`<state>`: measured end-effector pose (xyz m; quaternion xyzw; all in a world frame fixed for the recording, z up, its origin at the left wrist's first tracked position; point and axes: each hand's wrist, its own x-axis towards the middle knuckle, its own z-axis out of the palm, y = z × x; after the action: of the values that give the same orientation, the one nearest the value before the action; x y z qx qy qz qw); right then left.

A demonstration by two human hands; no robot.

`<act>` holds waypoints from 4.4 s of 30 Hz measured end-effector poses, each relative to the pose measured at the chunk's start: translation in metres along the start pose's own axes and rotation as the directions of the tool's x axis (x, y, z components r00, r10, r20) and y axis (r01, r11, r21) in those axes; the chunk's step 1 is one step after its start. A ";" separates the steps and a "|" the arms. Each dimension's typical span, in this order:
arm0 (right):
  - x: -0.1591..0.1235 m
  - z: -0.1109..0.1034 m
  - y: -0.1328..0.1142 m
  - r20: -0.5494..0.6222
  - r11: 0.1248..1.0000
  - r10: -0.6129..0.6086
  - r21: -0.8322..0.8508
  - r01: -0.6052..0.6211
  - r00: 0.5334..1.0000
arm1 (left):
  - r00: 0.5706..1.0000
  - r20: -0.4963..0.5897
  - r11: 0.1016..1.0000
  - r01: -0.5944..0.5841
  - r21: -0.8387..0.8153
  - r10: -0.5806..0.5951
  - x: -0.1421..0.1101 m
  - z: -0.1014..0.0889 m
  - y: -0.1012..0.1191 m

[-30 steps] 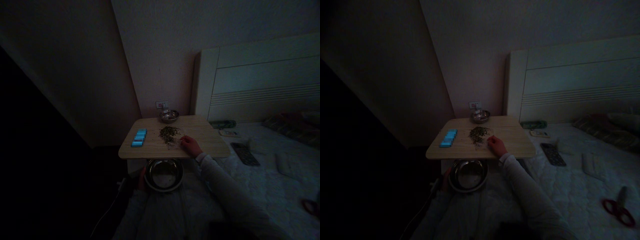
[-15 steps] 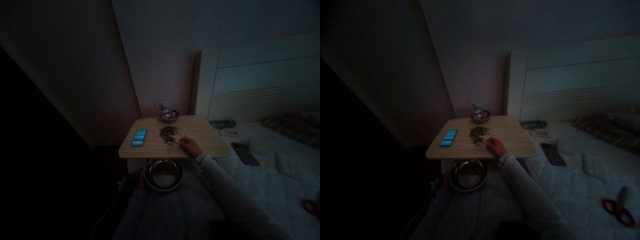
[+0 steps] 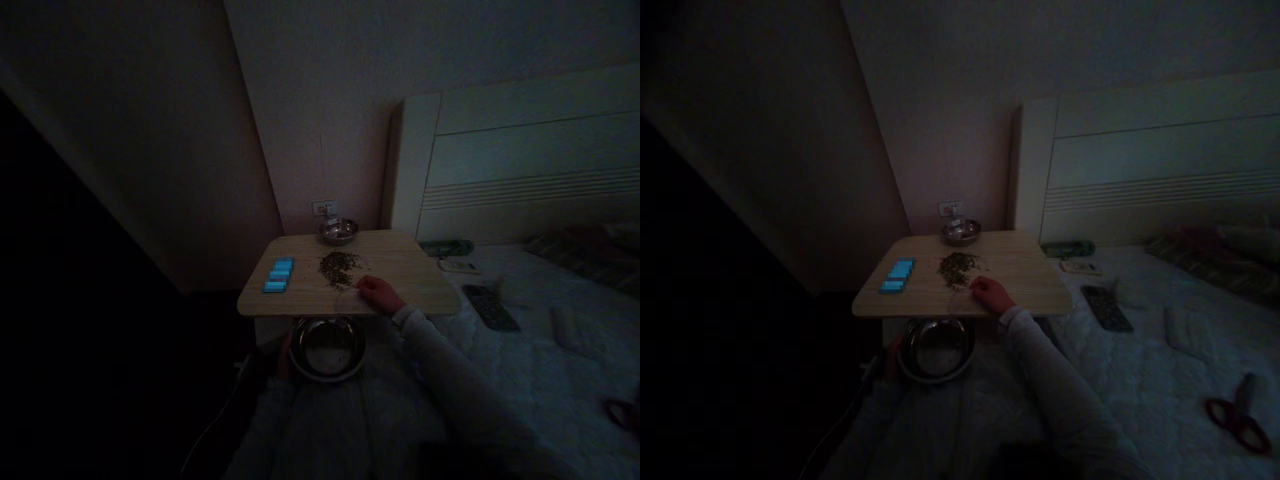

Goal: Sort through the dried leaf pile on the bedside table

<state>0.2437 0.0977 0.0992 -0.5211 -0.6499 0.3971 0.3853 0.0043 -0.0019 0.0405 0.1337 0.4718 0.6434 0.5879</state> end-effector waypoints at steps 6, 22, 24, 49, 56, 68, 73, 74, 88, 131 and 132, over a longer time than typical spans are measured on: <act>0.003 -0.002 0.005 -0.004 0.975 -0.001 0.223 0.002 1.000 | 0.999 0.013 0.999 0.035 -0.016 -0.035 -0.001 0.001 -0.002; 0.005 0.002 0.006 -0.225 0.996 -0.086 -0.009 0.086 0.971 | 0.999 -0.019 0.998 0.036 -0.053 -0.037 0.002 -0.001 -0.006; 0.005 0.002 0.006 -0.218 0.996 -0.084 -0.030 0.079 0.972 | 0.999 0.015 0.999 0.029 -0.041 -0.028 0.003 -0.003 -0.006; 0.008 0.002 0.013 -0.241 0.990 -0.135 -0.060 0.124 0.961 | 0.995 0.061 0.996 0.077 -0.041 -0.074 0.000 -0.001 -0.003; 0.008 0.002 0.013 -0.239 0.990 -0.137 -0.043 0.131 0.961 | 0.998 0.035 0.998 0.051 -0.037 -0.050 -0.002 0.000 -0.001; 0.008 0.003 0.011 -0.221 0.994 -0.113 -0.035 0.108 0.969 | 0.999 0.021 0.998 0.043 -0.040 -0.042 -0.003 0.003 -0.001; 0.008 0.003 0.013 -0.199 0.990 -0.141 -0.024 0.139 0.970 | 1.000 0.012 1.000 0.017 -0.021 -0.016 -0.001 -0.001 -0.002; 0.008 0.003 0.013 -0.199 0.990 -0.143 -0.024 0.141 0.970 | 1.000 0.018 1.000 0.007 -0.013 -0.007 0.000 -0.002 -0.002; 0.007 0.002 0.011 -0.155 0.990 -0.121 0.048 0.130 0.980 | 0.998 0.039 0.999 0.051 -0.020 -0.050 -0.010 0.007 0.002; 0.004 0.002 0.008 -0.136 0.993 -0.114 0.026 0.119 0.984 | 0.994 0.102 0.999 0.044 -0.027 -0.041 0.004 -0.004 -0.004; 0.005 0.002 0.009 -0.133 0.992 -0.112 0.034 0.118 0.985 | 0.994 0.105 0.999 0.042 -0.025 -0.039 0.005 -0.004 -0.005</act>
<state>0.2448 0.1036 0.0908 -0.4994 -0.6439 0.3526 0.4601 0.0031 -0.0003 0.0331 0.1496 0.4344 0.6298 0.6263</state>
